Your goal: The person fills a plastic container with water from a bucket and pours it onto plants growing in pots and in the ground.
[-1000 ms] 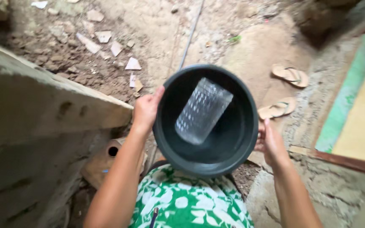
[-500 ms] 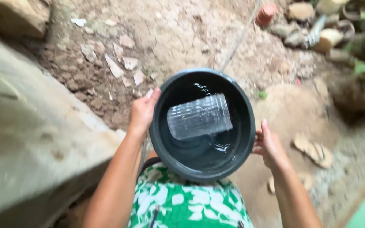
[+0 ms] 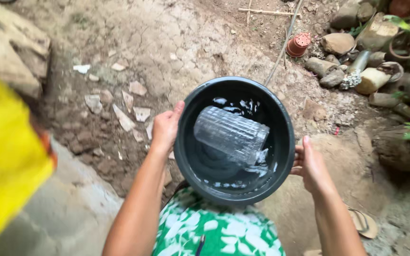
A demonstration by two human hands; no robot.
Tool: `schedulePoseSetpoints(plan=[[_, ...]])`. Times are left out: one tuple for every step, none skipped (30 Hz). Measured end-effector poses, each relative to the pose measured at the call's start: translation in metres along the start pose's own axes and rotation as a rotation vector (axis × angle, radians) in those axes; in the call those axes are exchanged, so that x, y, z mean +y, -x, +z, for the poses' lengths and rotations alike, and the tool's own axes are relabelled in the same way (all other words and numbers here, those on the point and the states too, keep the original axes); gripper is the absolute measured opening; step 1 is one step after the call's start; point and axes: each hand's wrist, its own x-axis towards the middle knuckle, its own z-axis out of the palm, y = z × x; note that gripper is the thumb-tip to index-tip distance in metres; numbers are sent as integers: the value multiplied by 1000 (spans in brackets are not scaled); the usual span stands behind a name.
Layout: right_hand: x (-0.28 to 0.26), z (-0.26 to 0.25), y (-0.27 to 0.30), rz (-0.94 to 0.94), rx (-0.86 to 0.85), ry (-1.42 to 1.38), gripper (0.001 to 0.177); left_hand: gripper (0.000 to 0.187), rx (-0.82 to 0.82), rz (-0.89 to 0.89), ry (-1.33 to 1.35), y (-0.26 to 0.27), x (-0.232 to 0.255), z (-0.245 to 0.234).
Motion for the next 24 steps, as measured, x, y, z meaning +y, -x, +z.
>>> schedulePoseSetpoints(plan=[[-14, 0, -18, 11, 24, -4, 73, 71, 2, -2, -32, -23, 10, 10], [-26, 2, -35, 22, 49, -8, 73, 71, -20, 13, -24, -47, 21, 19], [-35, 5, -50, 38, 63, -4, 73, 72, -32, 20, -17, -64, 27, 24], [-42, 7, -61, 49, 67, 0, 72, 72, -44, 26, -9, -80, 33, 28], [-56, 9, -79, 41, 76, 0, 72, 72, -33, 40, -17, -101, 44, 35], [-72, 10, -98, 34, 85, 0, 71, 71, -23, 55, -25, -120, 54, 41], [-84, 9, -112, 44, 78, -7, 70, 71, -15, 56, -38, -132, 61, 47], [-94, 8, -124, 54, 71, -15, 69, 70, -16, 61, -19, -146, 69, 53], [-108, 6, -141, 57, 65, -26, 68, 69, -15, 73, 0, -163, 81, 60], [-124, 4, -160, 35, 60, -36, 67, 68, -15, 86, 19, -179, 92, 69], [-134, 2, -173, 25, 55, -46, 67, 69, -19, 80, -7, -191, 100, 75], [-143, 0, -186, 15, 50, -57, 66, 71, -24, 75, -33, -204, 108, 82], [-157, -2, -204, 24, 51, -40, 66, 72, -21, 76, -51, -222, 118, 91], [-171, -5, -222, 33, 53, -24, 66, 73, -9, 70, -69, -239, 126, 100], [-179, -11, -234, 53, 52, -1, 66, 74, 2, 49, -88, -249, 129, 109], [-185, -15, -246, 49, 29, -7, 65, 75, 14, 28, -108, -258, 130, 118], [-197, -18, -266, 32, 0, -8, 64, 74, 26, 28, -105, -271, 133, 128], [-209, -21, -286, 16, -29, -9, 63, 73, 37, 29, -103, -284, 134, 140], [-216, -24, -301, 42, -19, 15, 63, 73, 38, 27, -105, -293, 132, 152], [-222, -26, -317, 67, -9, 39, 63, 72, 39, 37, -123, -302, 128, 163], [-231, -27, -336, 88, -2, 64, 62, 71, 46, 48, -139, -313, 125, 172], [-242, -29, -358, 89, -4, 108, 63, 70, 53, 60, -156, -327, 121, 182], [-246, -32, -372, 105, -6, 150, 64, 69, 34, 9, -126, -335, 115, 191], [-250, -35, -386, 121, -9, 193, 65, 69, 15, -42, -95, -342, 109, 204]])
